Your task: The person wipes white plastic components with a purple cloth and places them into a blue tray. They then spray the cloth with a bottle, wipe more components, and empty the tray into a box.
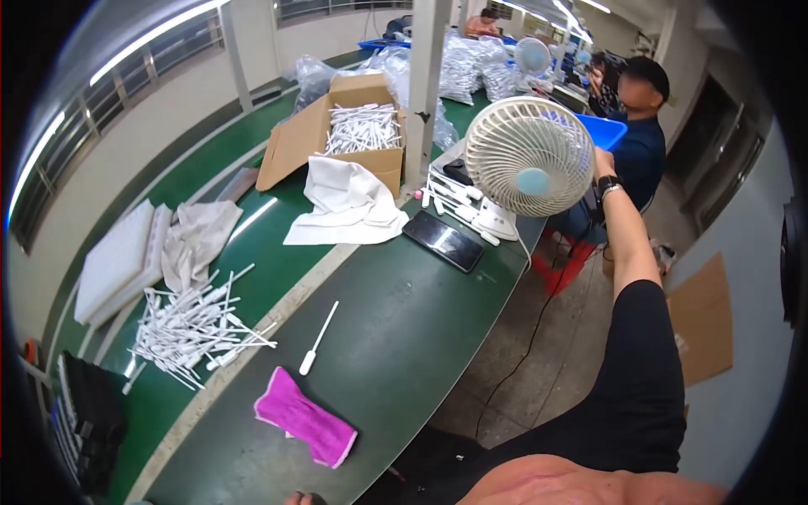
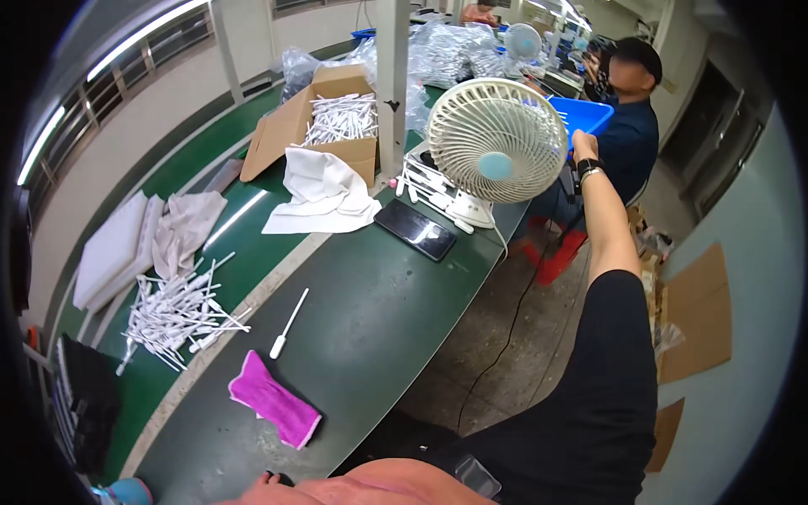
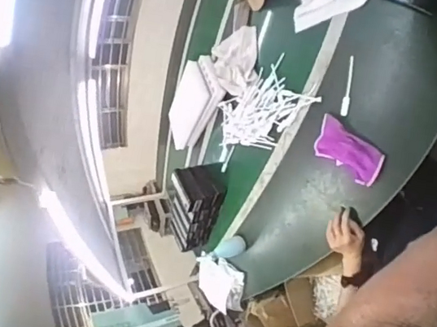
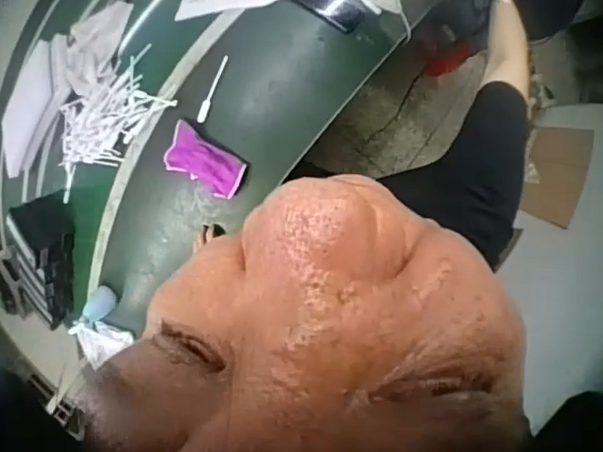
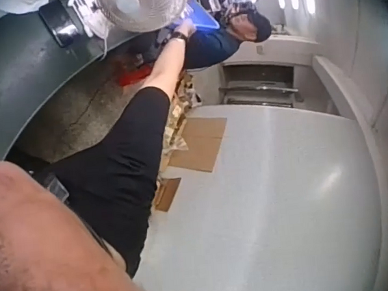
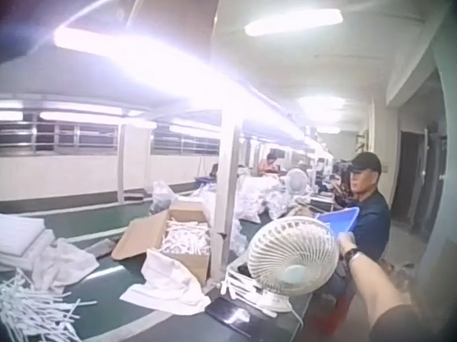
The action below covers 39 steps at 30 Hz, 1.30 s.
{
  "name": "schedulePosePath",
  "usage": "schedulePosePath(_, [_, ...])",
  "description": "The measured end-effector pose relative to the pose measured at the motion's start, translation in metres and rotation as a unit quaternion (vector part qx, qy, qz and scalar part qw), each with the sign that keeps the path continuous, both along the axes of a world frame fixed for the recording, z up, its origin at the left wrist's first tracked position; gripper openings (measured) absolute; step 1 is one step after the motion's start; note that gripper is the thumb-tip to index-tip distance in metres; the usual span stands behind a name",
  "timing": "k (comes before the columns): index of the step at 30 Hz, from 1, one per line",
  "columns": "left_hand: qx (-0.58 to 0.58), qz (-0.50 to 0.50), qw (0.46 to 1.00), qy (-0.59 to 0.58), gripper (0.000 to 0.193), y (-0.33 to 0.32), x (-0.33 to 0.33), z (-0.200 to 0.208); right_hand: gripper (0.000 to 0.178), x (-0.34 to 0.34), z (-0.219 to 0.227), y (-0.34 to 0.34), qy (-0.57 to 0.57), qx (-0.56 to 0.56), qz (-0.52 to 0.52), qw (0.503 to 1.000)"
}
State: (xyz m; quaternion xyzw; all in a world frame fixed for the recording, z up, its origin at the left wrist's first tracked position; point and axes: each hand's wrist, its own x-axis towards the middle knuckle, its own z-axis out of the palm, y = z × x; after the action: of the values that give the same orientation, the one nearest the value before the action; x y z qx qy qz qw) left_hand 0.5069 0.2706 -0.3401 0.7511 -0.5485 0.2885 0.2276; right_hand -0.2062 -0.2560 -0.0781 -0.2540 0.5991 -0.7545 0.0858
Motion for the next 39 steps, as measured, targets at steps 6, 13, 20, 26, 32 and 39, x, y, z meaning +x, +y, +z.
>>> schedulePosePath(6, [-0.099, 0.016, 0.994, -0.043, 0.024, -0.01, 0.003, -0.009, 0.027, 0.021, -0.009, -0.027, 0.129, 0.198, -0.029, 0.971])
schedulePosePath(13, [-0.069, -0.008, 0.998, 0.014, 0.021, 0.029, -0.029, 0.113, 0.029, -0.017, 0.075, -0.014, 0.206, 0.282, -0.08, 0.934])
schedulePosePath(20, [-0.034, 0.042, 0.998, 0.043, 0.024, 0.041, -0.044, 0.147, 0.031, 0.024, 0.074, -0.051, 0.235, 0.313, -0.044, 0.919])
schedulePosePath(26, [-0.021, 0.04, 0.997, 0.059, 0.024, 0.051, -0.05, 0.153, 0.034, 0.024, 0.067, -0.045, 0.244, 0.323, -0.05, 0.913])
schedulePosePath(32, [0.007, 0.037, 0.997, 0.069, 0.025, 0.055, -0.049, 0.155, 0.037, 0.031, 0.061, -0.046, 0.25, 0.324, -0.053, 0.911])
schedulePosePath(39, [0.023, 0.033, 0.995, 0.087, 0.024, 0.059, -0.047, 0.156, 0.04, 0.041, 0.064, -0.049, 0.255, 0.313, -0.071, 0.912])
